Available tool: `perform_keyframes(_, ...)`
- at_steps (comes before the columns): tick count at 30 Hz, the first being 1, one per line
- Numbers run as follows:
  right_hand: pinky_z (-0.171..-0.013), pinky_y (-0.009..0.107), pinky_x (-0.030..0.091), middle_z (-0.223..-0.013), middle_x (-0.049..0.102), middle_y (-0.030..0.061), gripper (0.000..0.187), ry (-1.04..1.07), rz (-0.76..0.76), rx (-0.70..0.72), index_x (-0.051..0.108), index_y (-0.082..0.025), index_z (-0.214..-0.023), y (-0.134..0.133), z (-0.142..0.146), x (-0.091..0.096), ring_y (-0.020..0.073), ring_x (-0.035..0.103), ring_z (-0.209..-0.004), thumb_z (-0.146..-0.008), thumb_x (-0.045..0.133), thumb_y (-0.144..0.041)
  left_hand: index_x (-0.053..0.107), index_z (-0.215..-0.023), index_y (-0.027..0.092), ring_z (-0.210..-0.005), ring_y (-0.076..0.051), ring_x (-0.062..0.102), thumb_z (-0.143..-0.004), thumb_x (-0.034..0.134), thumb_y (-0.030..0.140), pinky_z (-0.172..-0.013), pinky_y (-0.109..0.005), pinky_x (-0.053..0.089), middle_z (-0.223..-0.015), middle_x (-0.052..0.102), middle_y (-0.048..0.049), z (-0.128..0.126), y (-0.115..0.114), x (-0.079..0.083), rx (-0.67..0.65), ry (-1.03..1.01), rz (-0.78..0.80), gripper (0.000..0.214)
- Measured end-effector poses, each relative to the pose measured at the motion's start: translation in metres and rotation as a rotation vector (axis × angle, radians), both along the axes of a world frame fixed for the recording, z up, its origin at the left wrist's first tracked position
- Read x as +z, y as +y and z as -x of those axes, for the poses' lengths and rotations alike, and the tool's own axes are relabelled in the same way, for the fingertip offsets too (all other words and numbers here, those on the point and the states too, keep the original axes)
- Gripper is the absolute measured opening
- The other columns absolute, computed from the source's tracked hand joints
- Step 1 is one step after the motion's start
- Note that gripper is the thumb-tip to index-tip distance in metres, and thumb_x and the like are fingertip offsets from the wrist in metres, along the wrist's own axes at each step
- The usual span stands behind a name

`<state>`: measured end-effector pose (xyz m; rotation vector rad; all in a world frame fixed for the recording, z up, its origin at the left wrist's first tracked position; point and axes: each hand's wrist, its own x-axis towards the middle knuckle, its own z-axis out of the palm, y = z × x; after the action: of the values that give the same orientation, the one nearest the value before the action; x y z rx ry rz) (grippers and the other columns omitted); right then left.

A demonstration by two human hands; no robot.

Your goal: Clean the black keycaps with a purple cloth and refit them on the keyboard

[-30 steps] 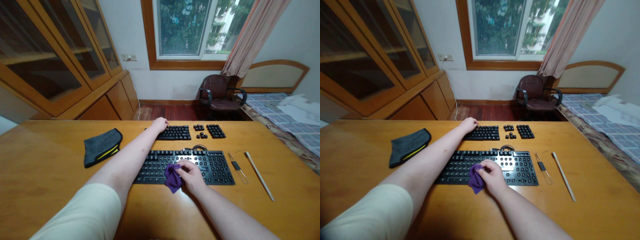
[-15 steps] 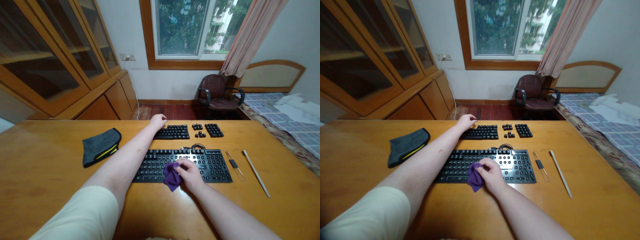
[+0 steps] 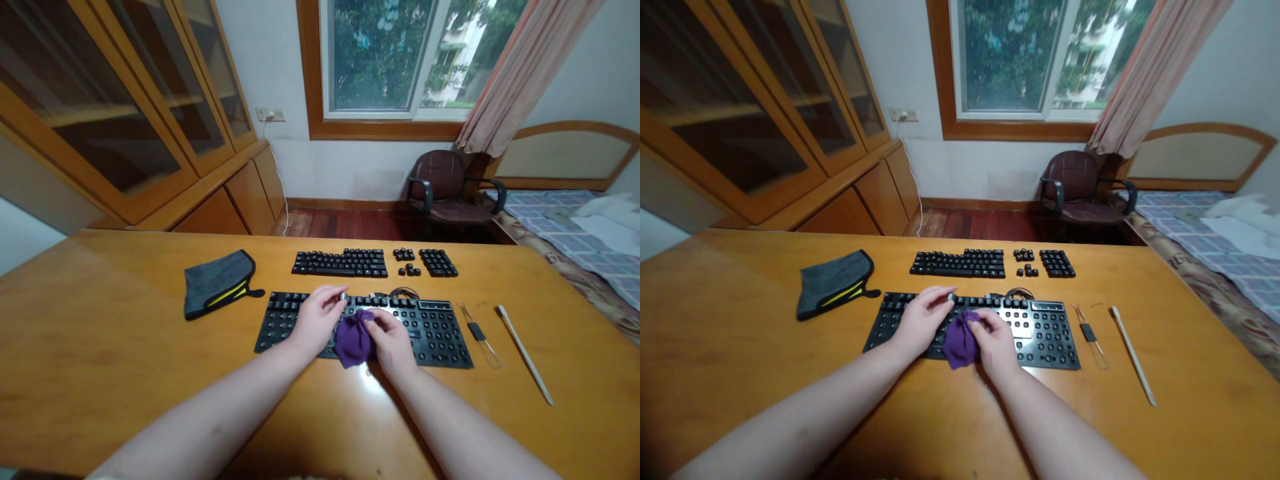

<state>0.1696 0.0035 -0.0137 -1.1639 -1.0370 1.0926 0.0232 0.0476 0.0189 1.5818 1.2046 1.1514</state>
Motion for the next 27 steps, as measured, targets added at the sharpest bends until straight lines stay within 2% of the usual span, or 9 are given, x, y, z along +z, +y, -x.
perform_keyframes(3, -0.069, 0.031, 0.048, -0.077, 0.067, 0.0044, 0.016, 0.065, 0.026, -0.028, 0.065, -0.018, -0.080, 0.000, 0.001, -0.003, 0.0177, 0.061, -0.072, -0.069, 0.065, -0.031, 0.061, -0.100, 0.018, -0.089, -0.015, 0.060, -0.070, 0.060, 0.015, -0.084, -0.030, 0.048, -0.098, 0.062, -0.0067, 0.004, -0.023, -0.018, -0.003, -0.162, 0.136, 0.031)
perform_keyframes(8, -0.063, 0.030, 0.049, -0.072, 0.066, 0.0030, 0.016, 0.036, 0.013, -0.015, 0.065, -0.019, -0.078, 0.000, 0.001, -0.003, 0.0165, 0.060, -0.066, -0.065, 0.068, -0.028, 0.060, -0.085, 0.015, -0.081, -0.015, 0.063, -0.064, 0.065, 0.014, -0.079, -0.030, 0.051, -0.083, 0.065, -0.0048, 0.001, -0.032, -0.029, -0.027, -0.304, 0.273, 0.022)
perform_keyframes(15, -0.078, 0.035, 0.047, -0.084, 0.067, 0.0052, 0.011, -0.151, -0.131, 0.113, 0.070, -0.022, -0.077, 0.002, -0.003, -0.002, 0.0195, 0.061, -0.082, -0.067, 0.068, -0.023, 0.060, -0.077, 0.016, -0.072, -0.014, 0.062, -0.061, 0.068, 0.014, -0.071, -0.027, 0.052, -0.077, 0.063, -0.0026, 0.002, -0.033, -0.029, -0.037, -0.324, 0.217, 0.018)
perform_keyframes(21, -0.078, 0.036, 0.048, -0.085, 0.068, 0.0056, 0.015, -0.252, -0.189, 0.229, 0.071, -0.025, -0.083, 0.001, -0.004, 0.004, 0.0200, 0.061, -0.083, -0.069, 0.067, -0.023, 0.067, -0.066, 0.019, -0.071, -0.016, 0.061, -0.061, 0.070, 0.018, -0.071, -0.028, 0.051, -0.073, 0.064, -0.0034, 0.010, -0.032, -0.029, -0.017, -0.148, 0.045, 0.006)
perform_keyframes(24, -0.074, 0.035, 0.049, -0.078, 0.069, 0.0049, 0.009, -0.249, -0.185, 0.219, 0.072, -0.025, -0.076, 0.001, -0.004, 0.005, 0.0194, 0.061, -0.078, -0.070, 0.066, -0.024, 0.069, -0.064, 0.020, -0.066, -0.015, 0.061, -0.060, 0.071, 0.019, -0.068, -0.027, 0.051, -0.068, 0.065, -0.0027, 0.010, -0.033, -0.029, 0.004, -0.092, 0.051, 0.004)
perform_keyframes(27, -0.070, 0.033, 0.050, -0.071, 0.068, 0.0046, 0.007, -0.240, -0.170, 0.147, 0.072, -0.024, -0.067, 0.002, -0.004, 0.002, 0.0189, 0.062, -0.073, -0.069, 0.066, -0.023, 0.069, -0.063, 0.021, -0.066, -0.016, 0.061, -0.059, 0.072, 0.021, -0.066, -0.027, 0.052, -0.067, 0.065, -0.0024, 0.008, -0.033, -0.030, 0.012, -0.075, 0.053, 0.005)
